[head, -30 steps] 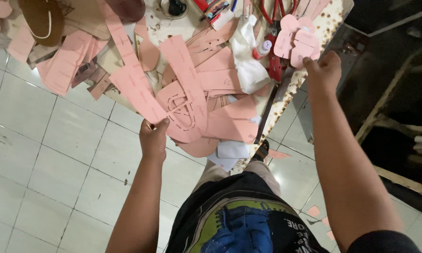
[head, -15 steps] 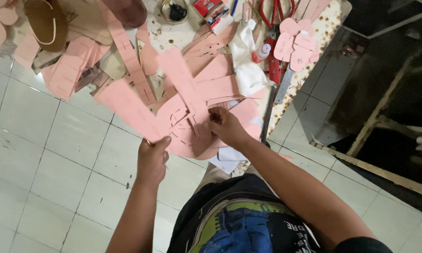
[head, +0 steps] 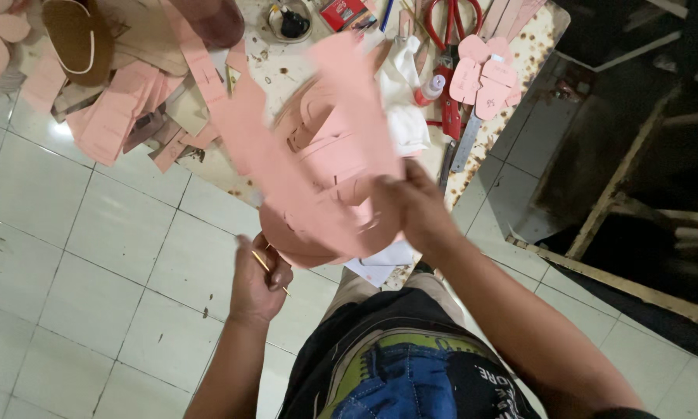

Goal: The person traces straight lines on black fabric laid on a long table, using a small marking tool along pink paper strips. They apply glue from a small bottle onto the fabric and wipe the area with a cloth, then gather pink cut pattern pieces from a workbench and position a small pink pattern piece on the fabric, pressing it in place.

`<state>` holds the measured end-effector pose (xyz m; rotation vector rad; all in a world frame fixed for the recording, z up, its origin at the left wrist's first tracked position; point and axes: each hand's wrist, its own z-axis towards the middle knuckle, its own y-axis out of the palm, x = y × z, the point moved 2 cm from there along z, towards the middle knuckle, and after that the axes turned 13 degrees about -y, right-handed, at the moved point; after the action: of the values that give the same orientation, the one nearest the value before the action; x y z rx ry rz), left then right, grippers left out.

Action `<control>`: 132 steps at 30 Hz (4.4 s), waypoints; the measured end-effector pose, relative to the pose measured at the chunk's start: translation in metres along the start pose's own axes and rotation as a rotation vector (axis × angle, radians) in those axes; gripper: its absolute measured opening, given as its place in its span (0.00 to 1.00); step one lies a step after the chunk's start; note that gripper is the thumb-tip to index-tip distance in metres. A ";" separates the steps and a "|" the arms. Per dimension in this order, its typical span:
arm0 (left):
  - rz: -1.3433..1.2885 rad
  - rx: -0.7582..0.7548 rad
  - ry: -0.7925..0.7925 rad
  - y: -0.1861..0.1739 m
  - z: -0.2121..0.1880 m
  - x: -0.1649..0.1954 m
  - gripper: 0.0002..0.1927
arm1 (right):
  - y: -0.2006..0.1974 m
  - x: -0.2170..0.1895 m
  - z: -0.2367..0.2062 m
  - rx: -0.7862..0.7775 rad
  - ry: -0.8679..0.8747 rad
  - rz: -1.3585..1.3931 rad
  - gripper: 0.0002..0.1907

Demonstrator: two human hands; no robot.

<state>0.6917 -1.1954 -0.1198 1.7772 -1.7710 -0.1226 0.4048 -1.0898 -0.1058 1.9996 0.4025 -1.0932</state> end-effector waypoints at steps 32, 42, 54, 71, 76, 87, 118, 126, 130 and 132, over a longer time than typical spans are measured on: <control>0.724 0.154 -0.048 0.023 -0.129 -0.118 0.24 | -0.086 0.030 -0.138 -0.293 0.456 0.001 0.12; 0.815 0.540 0.352 0.026 -0.053 -0.092 0.26 | -0.174 -0.132 -0.068 0.005 -0.514 -0.038 0.04; 0.152 0.359 -0.009 0.018 -0.009 -0.091 0.22 | -0.216 -0.191 0.010 0.353 -0.862 -0.598 0.17; 1.093 0.670 0.684 0.065 0.021 -0.031 0.20 | -0.170 -0.142 0.095 0.394 -0.174 -0.575 0.29; 1.211 0.644 0.805 0.130 0.082 0.032 0.28 | -0.156 -0.132 0.068 0.605 -0.472 -0.790 0.16; 1.275 0.782 0.400 0.198 0.125 0.089 0.51 | -0.024 -0.021 0.071 -0.283 -0.109 -0.967 0.28; 0.487 0.523 0.446 0.067 0.110 0.069 0.09 | -0.097 0.019 -0.032 -0.012 0.384 -0.996 0.18; 0.349 0.476 0.375 0.072 0.109 0.061 0.08 | -0.068 0.002 -0.034 -0.018 -0.153 -1.430 0.13; 0.293 0.451 0.327 0.074 0.108 0.061 0.10 | -0.052 0.004 -0.008 -0.051 -0.348 -1.386 0.24; 0.229 0.415 0.296 0.076 0.110 0.063 0.10 | -0.045 0.009 0.012 -0.116 -0.405 -1.368 0.30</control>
<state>0.5789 -1.2860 -0.1500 1.7336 -1.8518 0.6104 0.3764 -1.0723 -0.1393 1.1664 1.6654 -2.1149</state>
